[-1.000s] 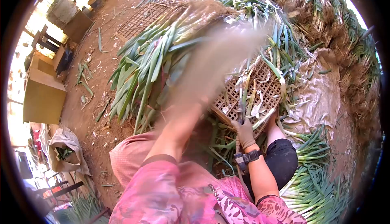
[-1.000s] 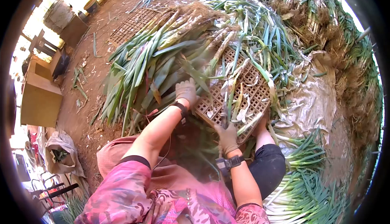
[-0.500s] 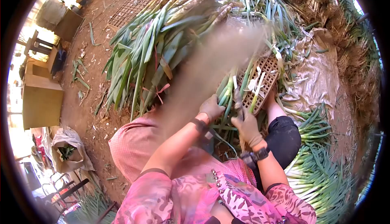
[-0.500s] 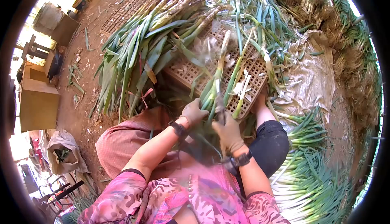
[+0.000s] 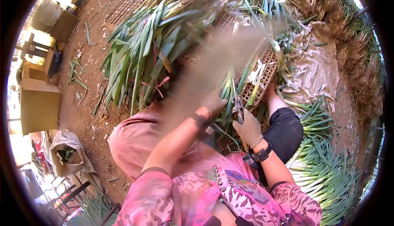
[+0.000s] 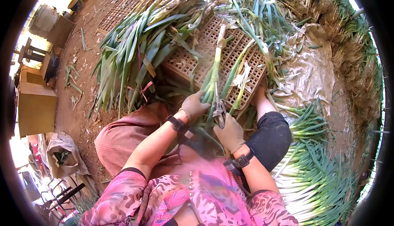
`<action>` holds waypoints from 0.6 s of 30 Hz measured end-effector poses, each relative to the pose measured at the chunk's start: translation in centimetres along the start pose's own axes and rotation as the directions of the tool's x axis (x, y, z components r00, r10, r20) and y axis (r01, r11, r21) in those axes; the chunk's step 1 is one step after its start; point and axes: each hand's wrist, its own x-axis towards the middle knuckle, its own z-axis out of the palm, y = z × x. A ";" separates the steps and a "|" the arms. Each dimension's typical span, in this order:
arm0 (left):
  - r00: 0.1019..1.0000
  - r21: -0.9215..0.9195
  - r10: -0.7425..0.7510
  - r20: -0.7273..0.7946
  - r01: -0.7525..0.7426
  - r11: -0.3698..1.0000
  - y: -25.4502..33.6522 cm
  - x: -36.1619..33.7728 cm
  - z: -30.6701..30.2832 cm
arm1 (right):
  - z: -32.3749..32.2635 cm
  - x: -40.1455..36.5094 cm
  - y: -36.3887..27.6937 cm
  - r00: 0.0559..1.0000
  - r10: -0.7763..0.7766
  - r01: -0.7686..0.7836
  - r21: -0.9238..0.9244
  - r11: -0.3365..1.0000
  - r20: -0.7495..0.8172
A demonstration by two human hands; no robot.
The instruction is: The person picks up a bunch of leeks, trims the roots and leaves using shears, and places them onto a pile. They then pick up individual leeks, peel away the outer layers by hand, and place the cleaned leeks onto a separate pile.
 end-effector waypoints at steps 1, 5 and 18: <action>1.000 -0.005 0.015 -0.014 -0.015 1.000 0.3 -0.2 -0.3 | -0.2 -0.1 -0.4 1.000 0.014 -0.014 -0.005 1.000 0.018; 0.999 -0.130 0.037 -0.031 -0.041 0.991 1.1 -0.7 -1.2 | -0.1 -0.9 -0.5 0.999 -0.018 0.017 0.040 0.999 0.027; 0.995 -0.268 0.096 0.037 -0.083 0.960 -2.9 0.6 0.2 | -1.6 15.8 -1.7 0.982 0.004 -0.028 -0.126 0.992 -0.190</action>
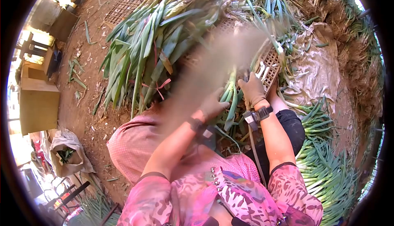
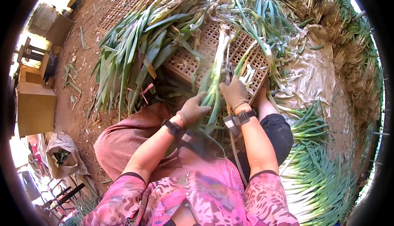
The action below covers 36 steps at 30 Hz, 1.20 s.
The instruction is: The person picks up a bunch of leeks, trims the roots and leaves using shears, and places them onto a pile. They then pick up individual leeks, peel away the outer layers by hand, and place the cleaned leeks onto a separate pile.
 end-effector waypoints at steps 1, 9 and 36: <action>1.000 -0.067 0.019 0.012 -0.018 0.998 -0.2 0.0 -0.2 | -0.6 -1.0 -0.7 0.999 -0.002 -0.001 0.055 0.998 0.051; 0.953 -0.726 -0.039 0.299 0.253 0.639 -4.2 0.9 -0.9 | -2.4 -14.8 1.2 0.981 -0.108 0.063 0.263 0.963 0.163; 0.701 0.883 0.567 -0.433 0.204 0.422 -0.2 15.4 -11.8 | -0.1 -0.3 1.3 0.983 0.043 -0.022 -0.122 0.992 0.176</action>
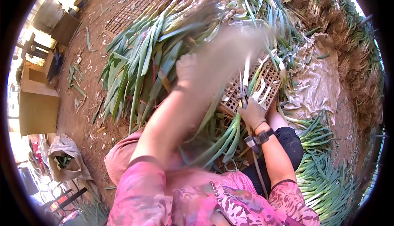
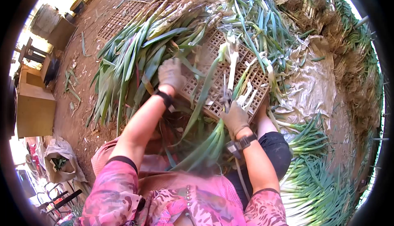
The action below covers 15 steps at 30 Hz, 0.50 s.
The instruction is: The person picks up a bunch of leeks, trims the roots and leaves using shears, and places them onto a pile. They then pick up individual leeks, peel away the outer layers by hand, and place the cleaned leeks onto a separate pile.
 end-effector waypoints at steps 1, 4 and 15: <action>0.999 0.159 -0.001 0.046 -0.006 0.987 -2.4 1.2 2.7 | 0.1 -0.2 0.1 1.000 0.003 -0.003 -0.001 1.000 0.001; 0.980 0.316 -0.075 0.186 0.013 0.949 -3.0 3.3 4.2 | 0.5 0.0 0.5 1.000 0.024 -0.024 0.007 1.000 0.009; 0.558 -0.562 0.220 0.800 0.570 0.599 6.3 -9.2 -7.0 | 1.7 0.3 4.0 0.999 -0.047 0.054 0.341 0.938 -0.027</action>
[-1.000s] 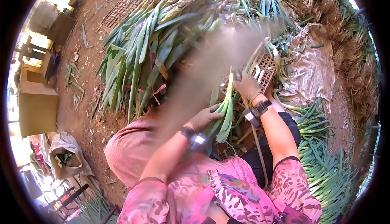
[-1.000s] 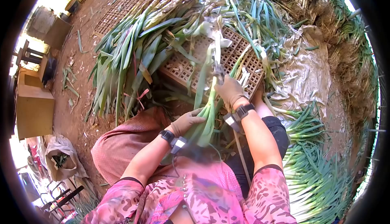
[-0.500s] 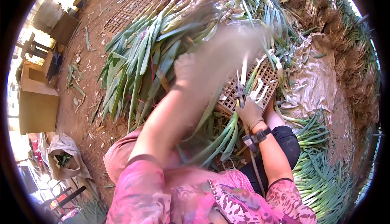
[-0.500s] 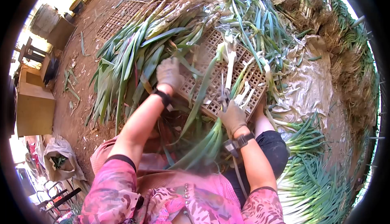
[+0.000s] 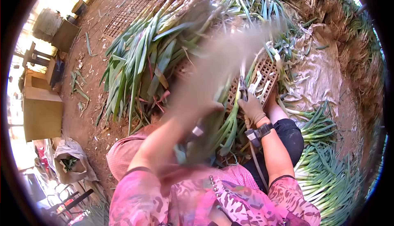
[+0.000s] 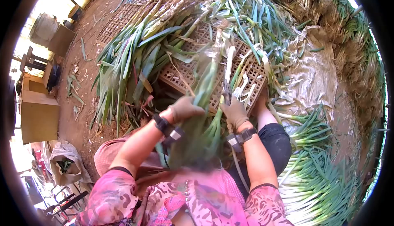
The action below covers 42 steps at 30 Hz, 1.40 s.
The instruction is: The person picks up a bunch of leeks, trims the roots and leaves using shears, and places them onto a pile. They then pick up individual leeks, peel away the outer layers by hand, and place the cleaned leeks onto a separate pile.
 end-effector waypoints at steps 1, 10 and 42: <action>0.996 -0.249 0.007 0.086 0.014 0.969 -2.1 -0.5 2.1 | -0.7 -0.9 -0.6 0.999 0.012 -0.017 0.120 0.993 0.043; 1.000 -0.715 -0.021 0.022 0.030 0.698 -6.4 -1.7 7.1 | -1.0 -14.2 -4.2 0.989 -0.031 0.021 0.073 0.997 0.146; 0.989 -0.593 -0.096 0.114 0.145 0.792 -18.2 4.1 14.9 | -2.3 5.8 -9.1 1.000 -0.011 0.014 -0.305 0.952 0.012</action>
